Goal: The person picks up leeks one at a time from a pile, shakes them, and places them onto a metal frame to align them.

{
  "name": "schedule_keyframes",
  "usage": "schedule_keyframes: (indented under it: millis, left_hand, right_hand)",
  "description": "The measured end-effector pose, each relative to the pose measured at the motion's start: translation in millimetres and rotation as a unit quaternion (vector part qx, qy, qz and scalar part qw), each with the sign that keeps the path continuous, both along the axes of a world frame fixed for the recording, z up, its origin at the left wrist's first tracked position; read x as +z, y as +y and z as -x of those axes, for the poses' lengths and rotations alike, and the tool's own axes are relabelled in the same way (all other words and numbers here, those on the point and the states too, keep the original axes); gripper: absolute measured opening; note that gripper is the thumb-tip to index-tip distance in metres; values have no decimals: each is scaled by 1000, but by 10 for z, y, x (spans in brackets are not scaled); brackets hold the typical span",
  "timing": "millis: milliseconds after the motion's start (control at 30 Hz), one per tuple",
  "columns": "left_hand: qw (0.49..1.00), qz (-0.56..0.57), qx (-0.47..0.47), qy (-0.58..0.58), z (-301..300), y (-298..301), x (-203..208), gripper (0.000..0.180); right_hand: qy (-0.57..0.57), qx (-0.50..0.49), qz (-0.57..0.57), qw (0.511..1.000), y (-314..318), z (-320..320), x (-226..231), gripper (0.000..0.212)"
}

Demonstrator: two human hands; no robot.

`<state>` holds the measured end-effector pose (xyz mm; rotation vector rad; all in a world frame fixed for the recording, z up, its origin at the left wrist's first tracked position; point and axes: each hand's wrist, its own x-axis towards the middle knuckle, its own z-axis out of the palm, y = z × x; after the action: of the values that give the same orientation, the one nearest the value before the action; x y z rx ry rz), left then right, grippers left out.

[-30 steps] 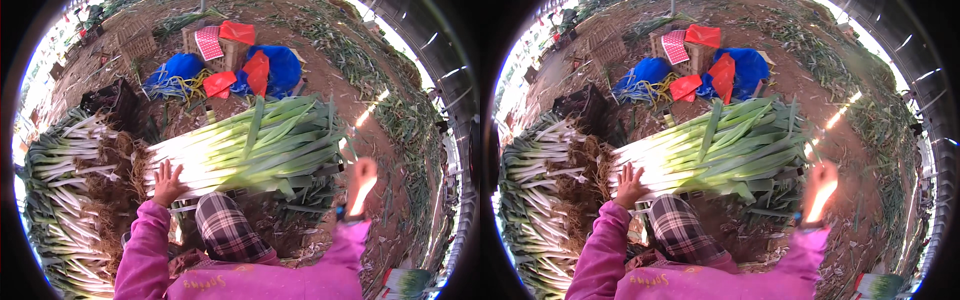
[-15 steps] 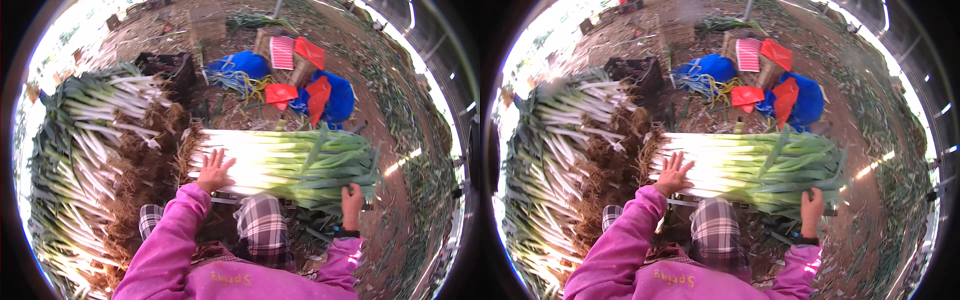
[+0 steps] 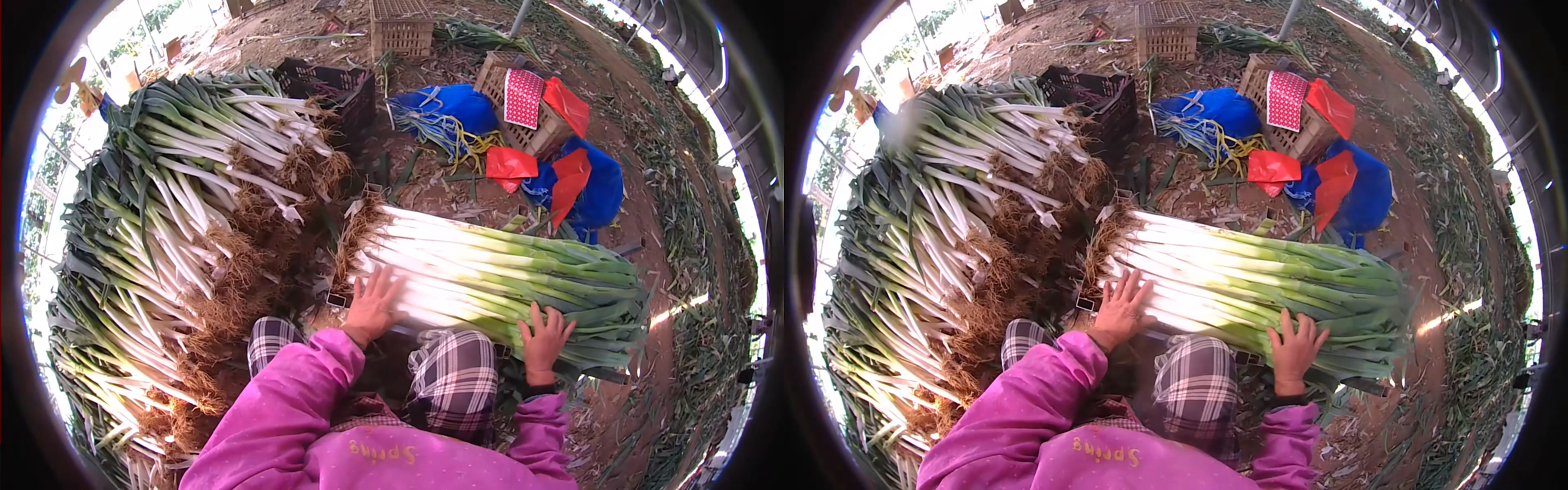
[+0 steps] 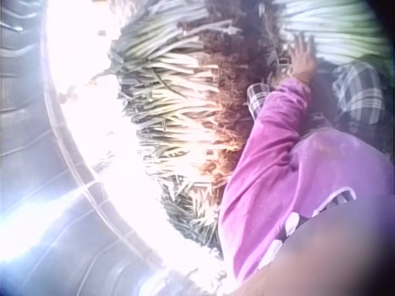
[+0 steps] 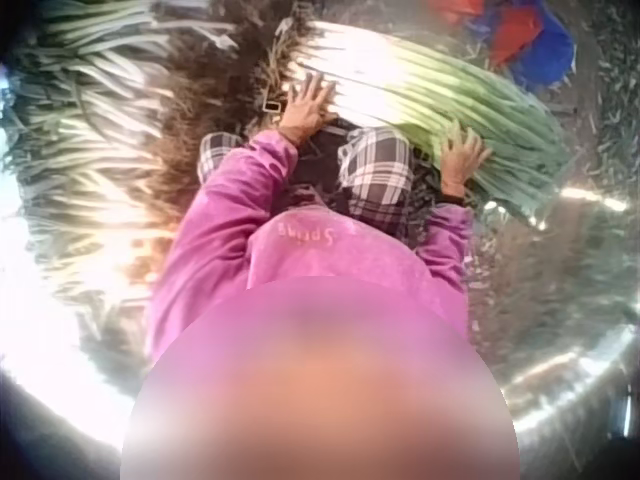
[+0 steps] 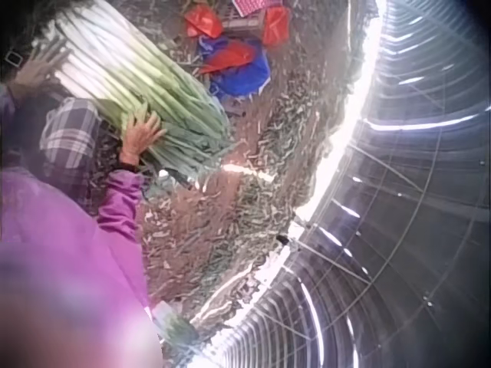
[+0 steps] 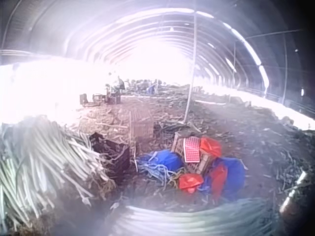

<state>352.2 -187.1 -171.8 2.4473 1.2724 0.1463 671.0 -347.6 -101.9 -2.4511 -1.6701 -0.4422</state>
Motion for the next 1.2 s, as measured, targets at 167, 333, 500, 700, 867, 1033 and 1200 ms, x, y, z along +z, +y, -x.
schedule_keyframes:
  millis: [167, 333, 500, 700, 867, 1033, 1200]
  left_hand:
    - [995, -101, -11, -15, -88, 145, 74, 62]
    - [987, -143, -27, -74, -409, 724, 56, 18]
    - [987, -125, -78, -57, -474, 932, -84, 15]
    - [977, 31, 37, -205, -353, 1075, -192, 16]
    - [946, 20, 96, -310, -237, 1162, 332, 23]
    - [962, -37, 203, -176, 705, 1243, 1268, 16]
    - [936, -243, 253, -43, 2840, 661, 1717, 23]
  right_hand:
    - [-2, 25, -38, 999, 95, -159, -64, 40]
    - [27, 78, -49, 995, 119, -226, -85, 38]
    - [26, 98, -75, 992, -30, -165, -76, 41]
    - [13, 79, -32, 996, 216, -132, -15, 42]
    - [45, 89, -26, 995, 244, -239, -102, 37]
    - [54, 93, -31, 994, 275, -250, -175, 37]
    - [59, 94, -13, 994, 264, -319, -205, 37]
